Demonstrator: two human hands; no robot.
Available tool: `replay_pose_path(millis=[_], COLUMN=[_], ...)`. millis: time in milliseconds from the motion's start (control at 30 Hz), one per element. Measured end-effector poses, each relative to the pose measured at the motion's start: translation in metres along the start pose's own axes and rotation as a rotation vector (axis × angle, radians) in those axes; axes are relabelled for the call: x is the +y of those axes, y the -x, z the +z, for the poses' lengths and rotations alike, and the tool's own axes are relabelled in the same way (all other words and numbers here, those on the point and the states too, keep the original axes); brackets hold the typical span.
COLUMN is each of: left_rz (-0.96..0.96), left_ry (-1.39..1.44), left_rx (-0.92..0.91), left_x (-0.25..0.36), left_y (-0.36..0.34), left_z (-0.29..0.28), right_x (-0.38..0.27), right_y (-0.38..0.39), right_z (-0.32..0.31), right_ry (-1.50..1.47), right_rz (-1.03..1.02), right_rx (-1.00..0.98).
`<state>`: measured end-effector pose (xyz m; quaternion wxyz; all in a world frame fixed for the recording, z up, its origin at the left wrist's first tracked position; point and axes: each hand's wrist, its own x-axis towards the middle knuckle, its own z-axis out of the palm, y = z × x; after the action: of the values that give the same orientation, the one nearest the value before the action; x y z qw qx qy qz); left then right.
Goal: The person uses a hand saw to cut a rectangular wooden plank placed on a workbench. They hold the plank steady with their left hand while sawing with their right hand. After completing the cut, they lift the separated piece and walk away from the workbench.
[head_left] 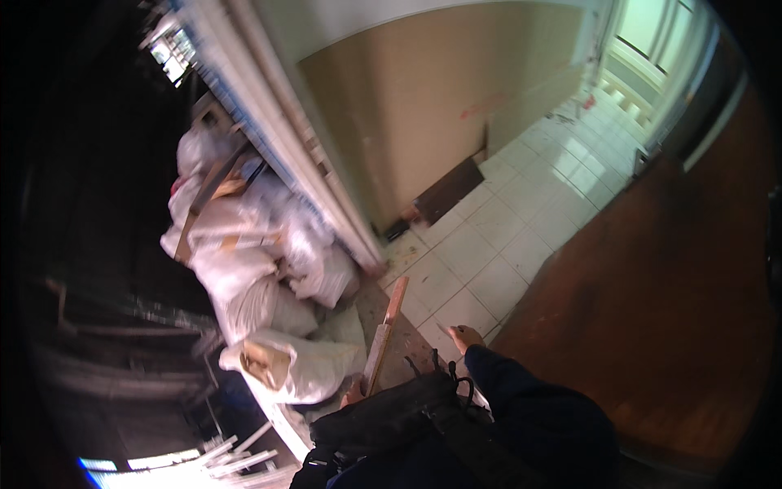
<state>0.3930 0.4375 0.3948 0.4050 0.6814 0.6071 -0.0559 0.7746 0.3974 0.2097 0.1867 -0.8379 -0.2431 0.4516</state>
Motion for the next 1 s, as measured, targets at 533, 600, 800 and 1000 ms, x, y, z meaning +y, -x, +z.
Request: replay_pose_path(millis=[533, 600, 800, 1000], left_rz=[0.463, 0.533, 0.585, 0.824], left_ry=[0.113, 0.124, -0.021, -0.186], left_rx=[-0.102, -0.229, -0.511, -0.46], left_x=[0.268, 0.33, 0.497, 0.659], left_y=[-0.393, -0.442, -0.598, -0.616], left_z=[-0.109, -0.098, -0.069, 0.06], right_x=[0.085, 0.112, 0.086, 0.221], right_y=[-0.079, -0.065, -0.092, -0.121], right_z=[-0.124, -0.143, -0.115, -0.075], right_ry=[-0.828, -0.976, -0.61, -0.149], right_rz=[0.442, 0.566, 0.563, 0.585], right_rx=[0.084, 0.098, 0.171, 0.101])
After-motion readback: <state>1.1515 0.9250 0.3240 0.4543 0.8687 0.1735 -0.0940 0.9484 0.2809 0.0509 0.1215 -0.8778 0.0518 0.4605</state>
